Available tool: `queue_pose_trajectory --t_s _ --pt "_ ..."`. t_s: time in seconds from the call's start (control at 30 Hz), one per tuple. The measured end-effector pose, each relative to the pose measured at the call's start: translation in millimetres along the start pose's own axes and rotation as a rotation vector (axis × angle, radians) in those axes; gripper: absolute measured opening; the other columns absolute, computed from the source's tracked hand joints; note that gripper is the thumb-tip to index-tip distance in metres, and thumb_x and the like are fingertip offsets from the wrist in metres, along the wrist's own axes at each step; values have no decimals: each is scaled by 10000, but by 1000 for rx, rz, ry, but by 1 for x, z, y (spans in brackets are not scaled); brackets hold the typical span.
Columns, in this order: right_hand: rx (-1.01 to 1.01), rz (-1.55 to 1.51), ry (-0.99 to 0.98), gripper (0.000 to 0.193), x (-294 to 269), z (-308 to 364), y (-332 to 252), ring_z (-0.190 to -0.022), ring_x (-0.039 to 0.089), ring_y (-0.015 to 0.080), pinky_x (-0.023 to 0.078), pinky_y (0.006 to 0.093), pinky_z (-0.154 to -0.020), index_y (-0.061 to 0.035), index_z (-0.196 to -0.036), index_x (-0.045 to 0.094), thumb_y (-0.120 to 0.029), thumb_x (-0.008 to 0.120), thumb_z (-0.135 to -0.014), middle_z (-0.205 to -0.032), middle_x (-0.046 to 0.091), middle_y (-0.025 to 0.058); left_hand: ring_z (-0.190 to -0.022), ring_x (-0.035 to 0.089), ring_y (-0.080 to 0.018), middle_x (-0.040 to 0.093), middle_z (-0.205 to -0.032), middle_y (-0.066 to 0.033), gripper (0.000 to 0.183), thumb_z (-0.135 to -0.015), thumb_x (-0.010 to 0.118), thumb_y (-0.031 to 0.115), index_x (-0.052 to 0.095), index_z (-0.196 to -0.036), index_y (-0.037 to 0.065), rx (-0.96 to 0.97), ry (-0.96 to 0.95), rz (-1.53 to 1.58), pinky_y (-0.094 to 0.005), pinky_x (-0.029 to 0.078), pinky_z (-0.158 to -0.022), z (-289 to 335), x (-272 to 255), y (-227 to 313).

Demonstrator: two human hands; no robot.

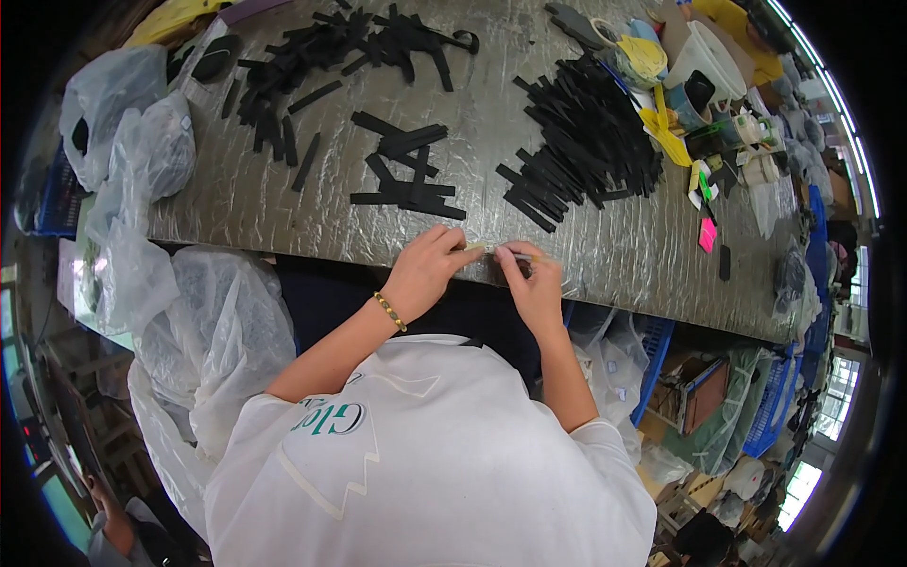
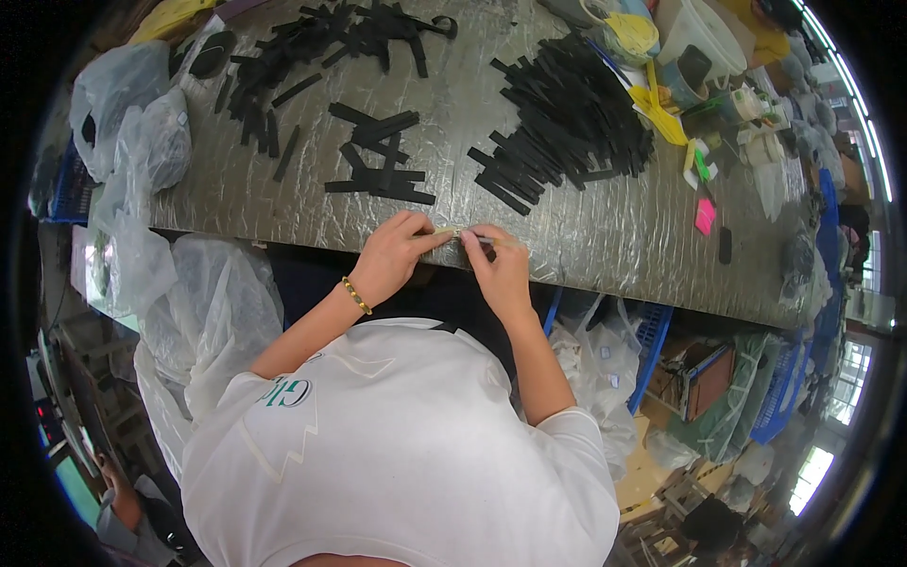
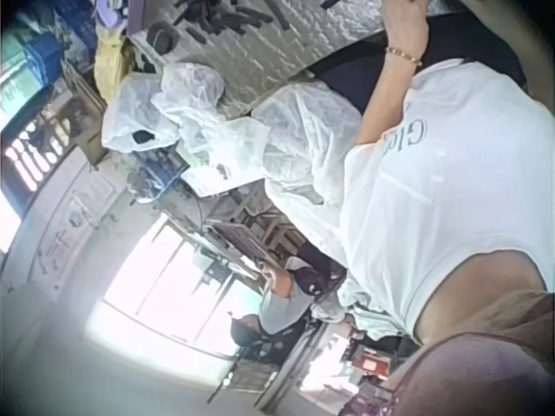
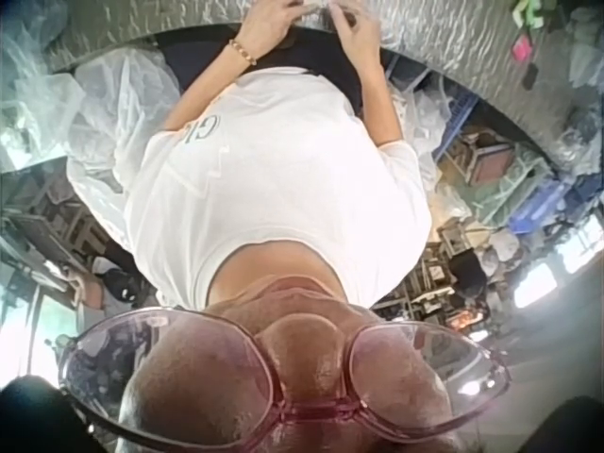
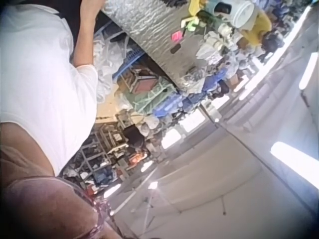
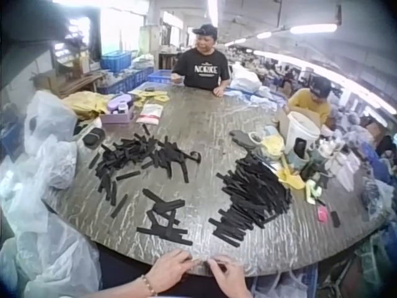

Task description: The person is manually preparing or sorting small black shoe components at a manufacturing workstation.

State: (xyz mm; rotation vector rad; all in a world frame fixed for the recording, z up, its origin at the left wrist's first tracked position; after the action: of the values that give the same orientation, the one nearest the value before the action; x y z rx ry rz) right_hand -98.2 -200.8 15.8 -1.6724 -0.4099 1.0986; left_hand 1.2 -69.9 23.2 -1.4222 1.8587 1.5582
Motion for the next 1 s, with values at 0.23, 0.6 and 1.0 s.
queue_pose_trajectory --t_s 0.23,0.6,1.0 --pt "-59 -60 -14 141 21 -2 -8 -687 663 218 516 307 -623 23 -967 711 -108 688 -921 -883 707 140 -923 571 -326 593 -965 -130 552 -844 594 -40 536 -1385 54 -65 78 162 -411 504 -831 -1 -5 -5" --pt "-245 102 -95 102 17 -5 -30 -939 614 375 504 405 -799 21 -1029 624 -21 581 -946 -1015 620 175 -909 561 -325 583 -951 -128 584 -848 601 -35 507 -1416 67 -71 77 154 -418 501 -813 1 -3 -9" --pt "-345 261 -216 279 8 -19 -24 -1073 563 352 470 402 -906 -22 -1112 577 29 665 -853 -1182 526 147 -1005 606 -323 650 -1061 -123 256 -854 683 37 613 -1100 37 -86 146 287 -394 500 -862 -2 -27 -16"
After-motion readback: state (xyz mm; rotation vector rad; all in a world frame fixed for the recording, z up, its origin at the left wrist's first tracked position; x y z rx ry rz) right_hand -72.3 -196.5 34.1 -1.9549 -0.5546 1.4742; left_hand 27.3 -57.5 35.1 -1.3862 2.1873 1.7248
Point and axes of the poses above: each hand's wrist, its own z-axis away from the middle knuckle, its own x-axis out of the palm, y = z × x, the point moved 7 cm from there along -z, towards the middle knuckle
